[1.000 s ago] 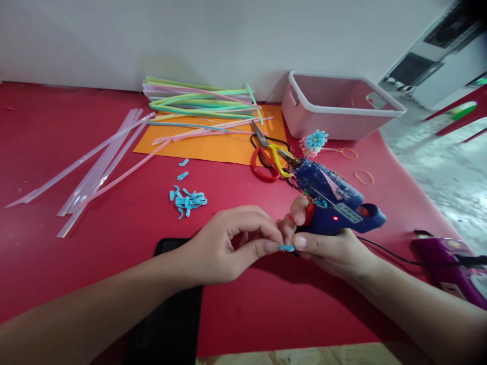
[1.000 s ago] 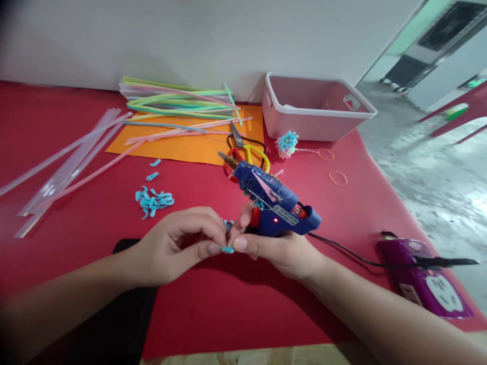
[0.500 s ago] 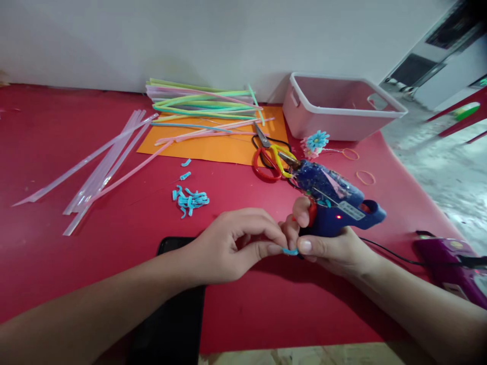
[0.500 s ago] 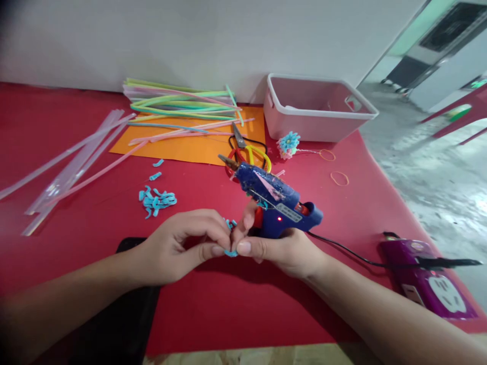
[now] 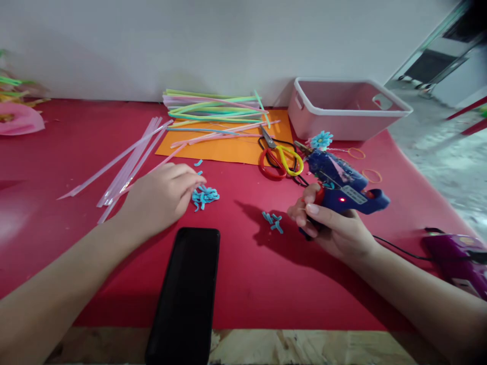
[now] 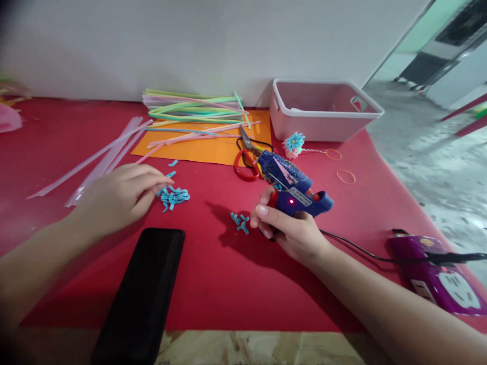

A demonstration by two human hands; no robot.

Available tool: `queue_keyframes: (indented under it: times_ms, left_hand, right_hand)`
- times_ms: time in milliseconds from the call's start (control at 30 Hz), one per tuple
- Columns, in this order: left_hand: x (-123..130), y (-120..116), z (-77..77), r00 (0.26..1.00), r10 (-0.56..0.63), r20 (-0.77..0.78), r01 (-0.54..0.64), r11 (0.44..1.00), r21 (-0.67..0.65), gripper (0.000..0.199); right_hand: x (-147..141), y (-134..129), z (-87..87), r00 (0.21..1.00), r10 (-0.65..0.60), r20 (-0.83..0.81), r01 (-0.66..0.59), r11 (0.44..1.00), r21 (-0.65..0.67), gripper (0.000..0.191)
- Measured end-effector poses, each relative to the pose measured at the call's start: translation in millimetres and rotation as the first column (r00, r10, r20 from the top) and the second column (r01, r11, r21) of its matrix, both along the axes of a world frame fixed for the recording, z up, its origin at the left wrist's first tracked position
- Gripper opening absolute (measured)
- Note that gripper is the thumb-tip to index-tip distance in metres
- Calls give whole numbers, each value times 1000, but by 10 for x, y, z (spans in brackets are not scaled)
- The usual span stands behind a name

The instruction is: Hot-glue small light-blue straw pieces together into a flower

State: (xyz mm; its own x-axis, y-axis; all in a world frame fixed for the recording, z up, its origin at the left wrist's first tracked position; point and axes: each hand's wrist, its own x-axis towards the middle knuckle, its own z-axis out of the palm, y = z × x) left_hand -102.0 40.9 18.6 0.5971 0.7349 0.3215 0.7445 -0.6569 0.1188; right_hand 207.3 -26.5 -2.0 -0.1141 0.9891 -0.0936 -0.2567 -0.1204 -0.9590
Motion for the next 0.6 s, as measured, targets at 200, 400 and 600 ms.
queue_keyframes:
  times_ms: [200,400,600]
  left_hand:
    - [-270,44,-96,974,-103,-203,117,992,56,41]
    - [-64,-15,-22,991,-134,-10,134,983,128,26]
    - [560,-268,-65,917,-396,40,395,918,16,33]
  right_hand:
    - [16,2,-17,1000,18,10,-18,1000,4,38]
    - [34,17,-53,1000,-10,-21,11,1000,22,34]
    - [44,57,-16,989,-120,-90,122,992,16,28]
